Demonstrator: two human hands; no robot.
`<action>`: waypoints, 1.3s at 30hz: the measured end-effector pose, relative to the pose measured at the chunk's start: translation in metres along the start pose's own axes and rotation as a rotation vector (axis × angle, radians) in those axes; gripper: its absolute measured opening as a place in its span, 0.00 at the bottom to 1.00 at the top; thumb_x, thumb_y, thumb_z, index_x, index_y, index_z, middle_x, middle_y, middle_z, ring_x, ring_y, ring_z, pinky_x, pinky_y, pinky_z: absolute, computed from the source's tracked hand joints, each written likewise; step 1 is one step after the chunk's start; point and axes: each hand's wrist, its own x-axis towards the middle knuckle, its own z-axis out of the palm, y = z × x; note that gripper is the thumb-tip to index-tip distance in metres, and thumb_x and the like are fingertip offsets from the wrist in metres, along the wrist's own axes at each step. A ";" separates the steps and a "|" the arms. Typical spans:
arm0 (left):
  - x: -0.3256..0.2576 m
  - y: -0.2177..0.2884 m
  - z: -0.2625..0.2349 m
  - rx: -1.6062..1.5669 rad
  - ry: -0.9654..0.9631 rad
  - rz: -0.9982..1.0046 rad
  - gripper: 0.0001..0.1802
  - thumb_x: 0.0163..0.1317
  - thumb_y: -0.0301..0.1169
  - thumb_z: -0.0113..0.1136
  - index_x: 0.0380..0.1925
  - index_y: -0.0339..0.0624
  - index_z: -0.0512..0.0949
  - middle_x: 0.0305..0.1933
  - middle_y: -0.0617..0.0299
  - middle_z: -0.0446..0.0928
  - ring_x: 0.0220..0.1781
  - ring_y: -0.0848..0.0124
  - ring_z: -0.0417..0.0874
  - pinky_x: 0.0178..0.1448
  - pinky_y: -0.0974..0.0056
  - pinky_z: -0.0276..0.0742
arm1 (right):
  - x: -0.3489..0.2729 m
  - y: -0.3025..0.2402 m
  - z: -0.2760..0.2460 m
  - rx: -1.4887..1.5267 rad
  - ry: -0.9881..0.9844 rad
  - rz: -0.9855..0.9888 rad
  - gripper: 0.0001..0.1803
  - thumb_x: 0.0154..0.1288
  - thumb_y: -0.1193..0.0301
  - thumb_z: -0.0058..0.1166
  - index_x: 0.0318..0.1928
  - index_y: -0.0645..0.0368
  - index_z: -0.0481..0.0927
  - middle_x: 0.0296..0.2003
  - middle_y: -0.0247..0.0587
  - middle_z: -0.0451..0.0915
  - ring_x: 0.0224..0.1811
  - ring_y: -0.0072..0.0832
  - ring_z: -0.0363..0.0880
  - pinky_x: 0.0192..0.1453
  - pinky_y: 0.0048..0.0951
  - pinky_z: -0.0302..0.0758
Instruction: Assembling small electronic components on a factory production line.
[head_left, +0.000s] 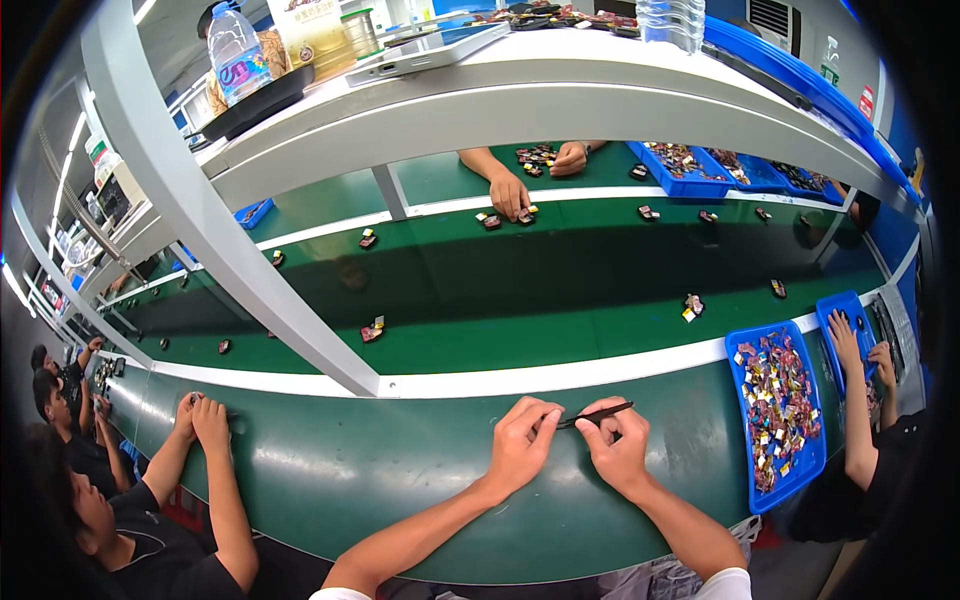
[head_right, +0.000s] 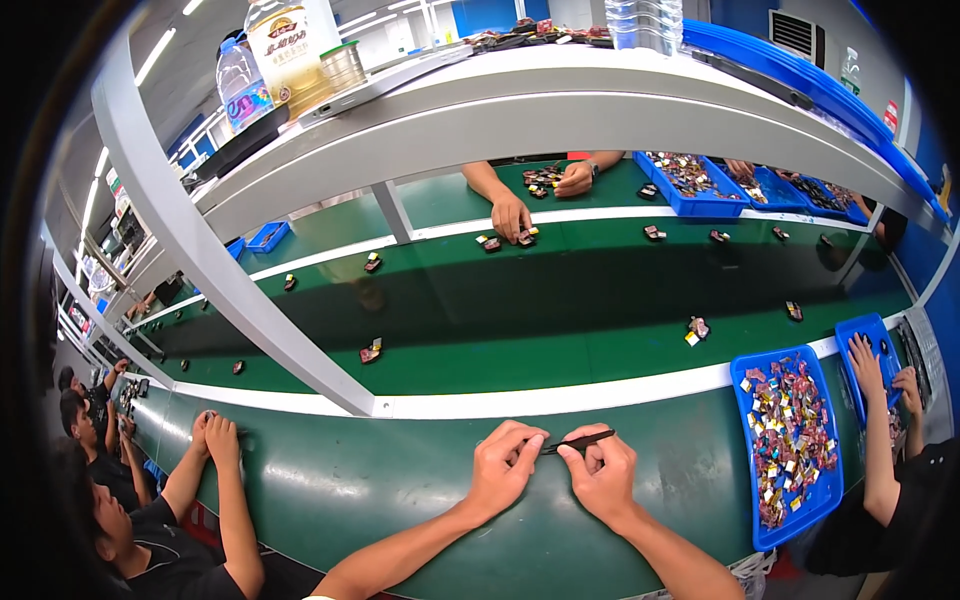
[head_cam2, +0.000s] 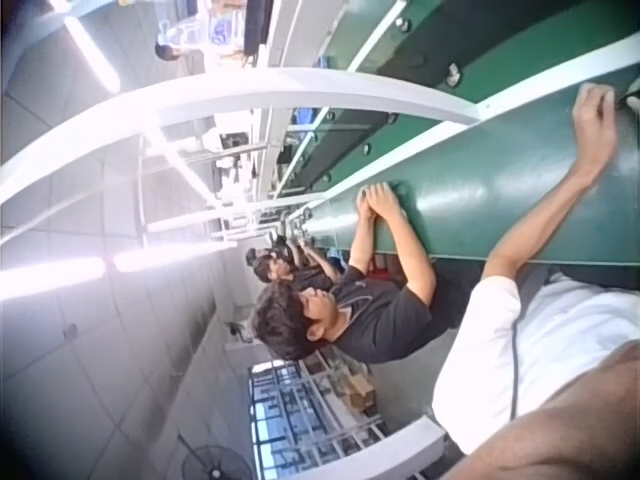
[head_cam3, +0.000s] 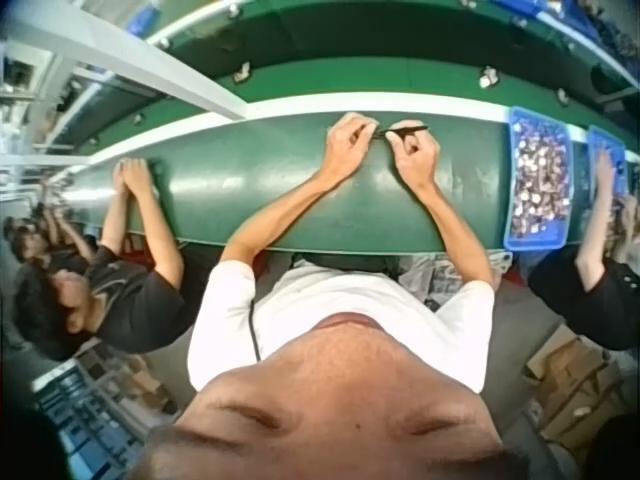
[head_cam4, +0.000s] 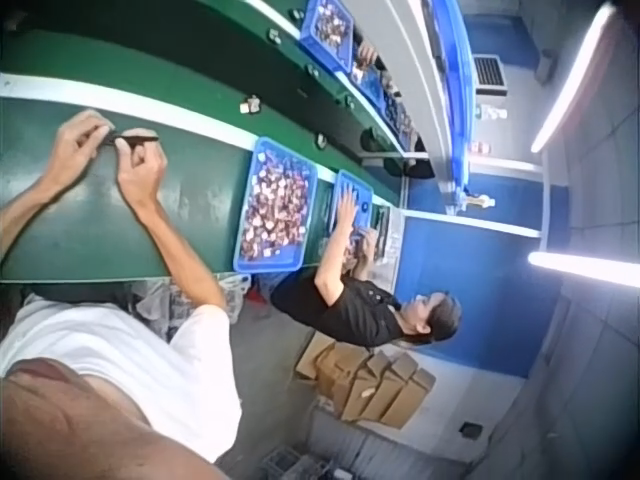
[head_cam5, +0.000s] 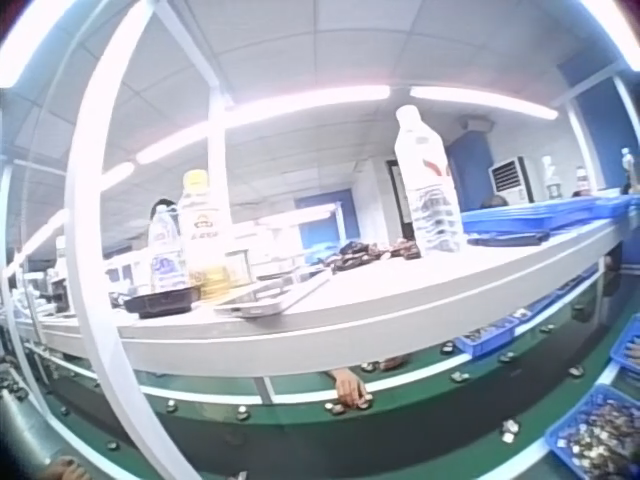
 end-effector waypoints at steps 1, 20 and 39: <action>0.001 0.000 0.001 -0.004 -0.009 0.002 0.06 0.70 0.24 0.61 0.42 0.34 0.85 0.37 0.60 0.80 0.24 0.78 0.78 0.27 0.72 0.72 | 0.000 -0.001 0.000 -0.005 0.008 0.003 0.07 0.59 0.82 0.66 0.37 0.64 0.81 0.17 0.25 0.69 0.15 0.10 0.60 0.22 0.19 0.55; 0.004 0.000 0.003 -0.165 -0.013 -0.156 0.13 0.76 0.26 0.52 0.30 0.32 0.78 0.33 0.59 0.77 0.22 0.77 0.77 0.25 0.71 0.68 | 0.002 0.000 -0.005 -0.028 0.039 -0.024 0.06 0.56 0.80 0.70 0.30 0.63 0.83 0.19 0.30 0.74 0.14 0.15 0.58 0.20 0.24 0.56; 0.006 0.005 -0.001 -0.217 -0.030 -0.150 0.13 0.73 0.27 0.57 0.30 0.31 0.80 0.37 0.59 0.79 0.24 0.79 0.78 0.22 0.75 0.67 | 0.005 0.001 -0.004 -0.022 0.054 -0.056 0.10 0.59 0.74 0.69 0.41 0.58 0.84 0.19 0.32 0.72 0.14 0.18 0.59 0.21 0.27 0.59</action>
